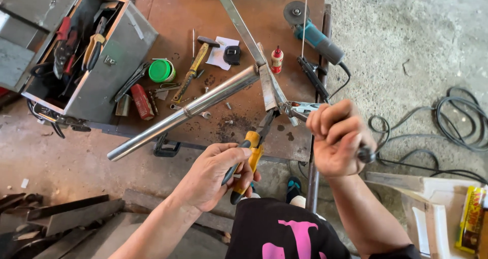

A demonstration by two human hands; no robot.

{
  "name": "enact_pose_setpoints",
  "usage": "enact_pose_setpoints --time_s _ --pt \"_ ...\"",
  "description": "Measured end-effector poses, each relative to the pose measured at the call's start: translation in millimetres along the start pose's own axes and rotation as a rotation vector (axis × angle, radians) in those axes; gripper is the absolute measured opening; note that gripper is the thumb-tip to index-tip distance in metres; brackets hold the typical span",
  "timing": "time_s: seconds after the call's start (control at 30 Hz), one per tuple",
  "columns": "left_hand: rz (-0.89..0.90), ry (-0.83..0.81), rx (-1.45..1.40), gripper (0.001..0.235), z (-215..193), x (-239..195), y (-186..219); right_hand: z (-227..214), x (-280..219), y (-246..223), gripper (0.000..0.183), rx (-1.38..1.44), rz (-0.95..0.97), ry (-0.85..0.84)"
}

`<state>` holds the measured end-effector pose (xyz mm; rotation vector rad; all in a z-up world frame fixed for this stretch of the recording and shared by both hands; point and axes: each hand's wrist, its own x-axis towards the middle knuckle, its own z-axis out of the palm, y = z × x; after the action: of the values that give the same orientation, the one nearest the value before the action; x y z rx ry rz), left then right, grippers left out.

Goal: Assembling and welding metal pipes and bars on a workbench.

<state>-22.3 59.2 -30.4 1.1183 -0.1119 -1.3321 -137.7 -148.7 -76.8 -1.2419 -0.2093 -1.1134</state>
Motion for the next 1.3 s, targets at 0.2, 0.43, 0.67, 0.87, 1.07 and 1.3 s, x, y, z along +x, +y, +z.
enact_pose_setpoints --time_s 0.2,0.43,0.67,0.87,1.07,1.3 --pt "0.028 -0.018 -0.026 0.031 6 0 -4 0 -1 20 0.052 -0.178 -0.196 -0.112" --pt "-0.023 0.027 -0.035 0.030 14 2 -6 -6 -3 27 0.048 -0.250 -0.299 -0.269" --pt "-0.040 0.034 0.014 0.029 18 2 -3 1 29 21 0.043 -0.280 0.015 -0.286" --pt "-0.043 0.017 0.049 0.025 19 0 0 16 69 26 0.035 -0.353 0.278 -0.338" --pt "0.025 0.022 -0.068 0.025 4 -3 -10 20 103 41 0.033 -0.217 0.623 -0.350" --pt "-0.069 0.068 -0.227 0.035 16 -13 -4 9 80 29 0.041 -0.189 0.496 -0.349"
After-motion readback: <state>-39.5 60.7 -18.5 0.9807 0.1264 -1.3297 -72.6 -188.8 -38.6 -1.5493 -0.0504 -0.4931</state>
